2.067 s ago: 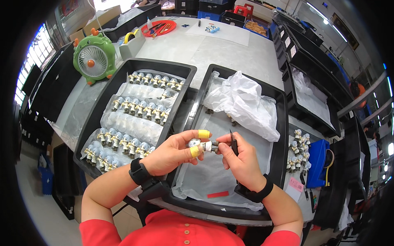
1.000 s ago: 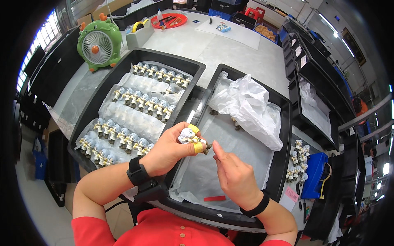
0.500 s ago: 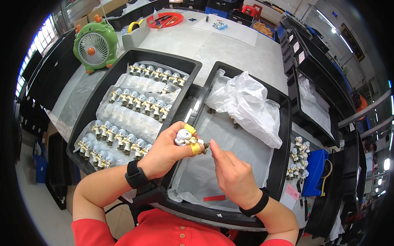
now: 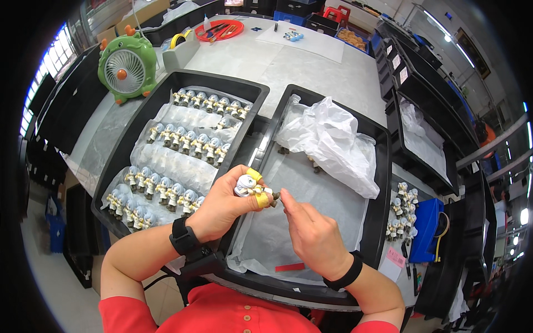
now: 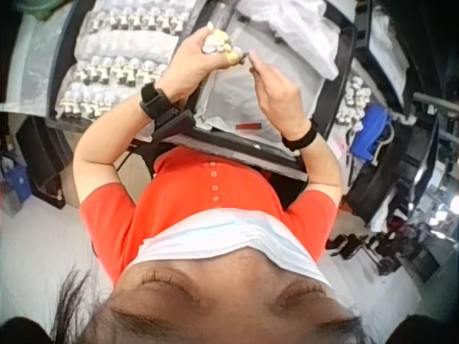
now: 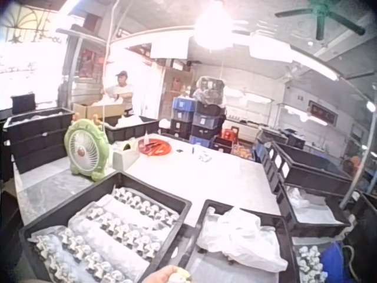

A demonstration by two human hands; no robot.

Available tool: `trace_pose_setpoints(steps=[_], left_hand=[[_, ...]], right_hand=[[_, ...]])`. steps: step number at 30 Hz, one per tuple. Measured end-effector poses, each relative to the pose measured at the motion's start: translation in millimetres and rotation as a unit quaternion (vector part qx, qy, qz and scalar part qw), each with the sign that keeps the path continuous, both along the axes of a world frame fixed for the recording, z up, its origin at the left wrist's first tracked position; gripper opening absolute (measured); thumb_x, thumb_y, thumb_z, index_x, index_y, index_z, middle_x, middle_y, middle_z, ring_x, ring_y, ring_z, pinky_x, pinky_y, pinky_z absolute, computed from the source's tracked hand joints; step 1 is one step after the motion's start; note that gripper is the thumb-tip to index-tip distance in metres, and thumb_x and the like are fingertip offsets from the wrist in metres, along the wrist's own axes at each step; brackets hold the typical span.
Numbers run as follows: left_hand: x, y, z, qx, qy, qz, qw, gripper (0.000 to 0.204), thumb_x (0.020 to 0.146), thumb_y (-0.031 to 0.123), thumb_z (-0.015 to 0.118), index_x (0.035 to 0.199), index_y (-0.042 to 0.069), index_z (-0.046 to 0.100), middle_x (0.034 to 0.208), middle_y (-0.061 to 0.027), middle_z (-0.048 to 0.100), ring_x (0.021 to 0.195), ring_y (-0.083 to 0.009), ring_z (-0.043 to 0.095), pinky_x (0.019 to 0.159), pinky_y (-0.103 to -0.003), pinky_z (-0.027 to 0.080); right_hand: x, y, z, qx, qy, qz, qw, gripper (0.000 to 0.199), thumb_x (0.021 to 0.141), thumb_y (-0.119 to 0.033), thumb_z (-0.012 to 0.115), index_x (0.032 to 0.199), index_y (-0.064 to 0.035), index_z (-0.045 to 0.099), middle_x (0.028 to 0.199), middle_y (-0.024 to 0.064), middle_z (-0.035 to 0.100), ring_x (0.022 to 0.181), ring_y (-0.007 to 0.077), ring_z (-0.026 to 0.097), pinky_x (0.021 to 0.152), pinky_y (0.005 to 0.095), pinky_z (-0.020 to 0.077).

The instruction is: The person uses a small tool to apply a substance to the base of small figurines. They handle the figurines one at a time, placing them into a black tray lined with white paper. The person also adjusts the paper lining in the tray during the process.

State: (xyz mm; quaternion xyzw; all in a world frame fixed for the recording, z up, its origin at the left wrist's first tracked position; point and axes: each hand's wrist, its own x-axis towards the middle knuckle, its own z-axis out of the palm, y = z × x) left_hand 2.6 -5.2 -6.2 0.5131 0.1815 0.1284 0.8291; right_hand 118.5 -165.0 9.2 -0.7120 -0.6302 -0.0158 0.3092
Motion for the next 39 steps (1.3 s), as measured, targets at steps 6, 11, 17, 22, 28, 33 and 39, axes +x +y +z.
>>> trace_pose_setpoints(steps=[6, 11, 17, 22, 28, 33, 39], left_hand=[[-0.2, -1.2, 1.5, 0.002, 0.003, 0.004, 1.000, 0.026, 0.080, 0.006, 0.070, 0.099, 0.005, 0.050, 0.089, -0.0047, 0.061, 0.081, -0.0104, 0.062, 0.070, -0.023, 0.049], [0.9, -1.2, -0.8, 0.000, 0.000, 0.008, 1.000, 0.027, 0.080, 0.006, 0.070, 0.098, 0.005, 0.051, 0.089, -0.0046, 0.061, 0.080, -0.0102, 0.062, 0.070, -0.023, 0.049], [0.5, -1.4, 0.1, -0.003, -0.002, 0.006, 1.000, 0.027, 0.080, 0.008, 0.071, 0.098, 0.006, 0.051, 0.089, -0.0044, 0.061, 0.080, -0.0101, 0.061, 0.069, -0.023, 0.049], [0.7, -1.0, -1.5, 0.002, -0.001, 0.006, 1.000, 0.027, 0.080, 0.008, 0.071, 0.098, 0.006, 0.051, 0.089, -0.0045, 0.061, 0.080, -0.0103, 0.061, 0.070, -0.023, 0.049], [0.7, -0.3, -1.6, -0.001, 0.004, 0.004, 1.000, 0.027, 0.080, 0.007, 0.071, 0.099, 0.006, 0.050, 0.090, -0.0049, 0.061, 0.081, -0.0112, 0.062, 0.071, -0.023, 0.050], [0.7, -0.6, -1.0, -0.009, 0.000, 0.006, 1.000, 0.028, 0.080, 0.007, 0.071, 0.099, 0.005, 0.050, 0.090, -0.0050, 0.061, 0.081, -0.0114, 0.062, 0.071, -0.024, 0.050], [0.9, -0.3, -2.5, -0.006, 0.002, 0.006, 1.000, 0.027, 0.080, 0.007, 0.071, 0.099, 0.005, 0.051, 0.090, -0.0046, 0.061, 0.080, -0.0111, 0.061, 0.070, -0.024, 0.049]], right_hand=[[0.4, 0.3, -3.0, 0.003, -0.034, -0.005, 0.999, 0.048, 0.078, 0.006, 0.058, 0.125, -0.0007, 0.051, 0.081, 0.0106, 0.060, 0.063, 0.0250, 0.061, 0.055, 0.0330, 0.0502], [1.2, -1.5, -3.4, -0.009, -0.047, -0.006, 0.999, 0.047, 0.078, 0.006, 0.058, 0.124, -0.0004, 0.051, 0.080, 0.0106, 0.059, 0.063, 0.0250, 0.061, 0.055, 0.0334, 0.0501], [2.2, 0.5, -2.4, 0.005, -0.013, 0.005, 1.000, 0.046, 0.079, 0.004, 0.058, 0.123, -0.0007, 0.052, 0.079, 0.0110, 0.058, 0.061, 0.0254, 0.060, 0.054, 0.0339, 0.0497], [1.8, 0.3, -1.6, -0.009, -0.031, -0.002, 0.999, 0.045, 0.079, 0.004, 0.059, 0.123, -0.0008, 0.052, 0.078, 0.0109, 0.058, 0.061, 0.0255, 0.060, 0.054, 0.0343, 0.0493], [2.4, 0.3, 0.8, -0.020, -0.034, 0.003, 0.999, 0.045, 0.079, 0.004, 0.059, 0.123, -0.0007, 0.052, 0.077, 0.0105, 0.057, 0.060, 0.0255, 0.059, 0.054, 0.0339, 0.0492], [3.2, 1.0, 0.0, -0.002, -0.010, 0.009, 1.000, 0.046, 0.079, 0.005, 0.058, 0.124, -0.0006, 0.051, 0.078, 0.0104, 0.058, 0.062, 0.0254, 0.060, 0.055, 0.0337, 0.0497], [3.3, 0.8, 1.2, -0.009, 0.002, 0.012, 1.000, 0.046, 0.079, 0.005, 0.058, 0.124, -0.0006, 0.051, 0.080, 0.0108, 0.059, 0.064, 0.0259, 0.061, 0.055, 0.0336, 0.0501]])
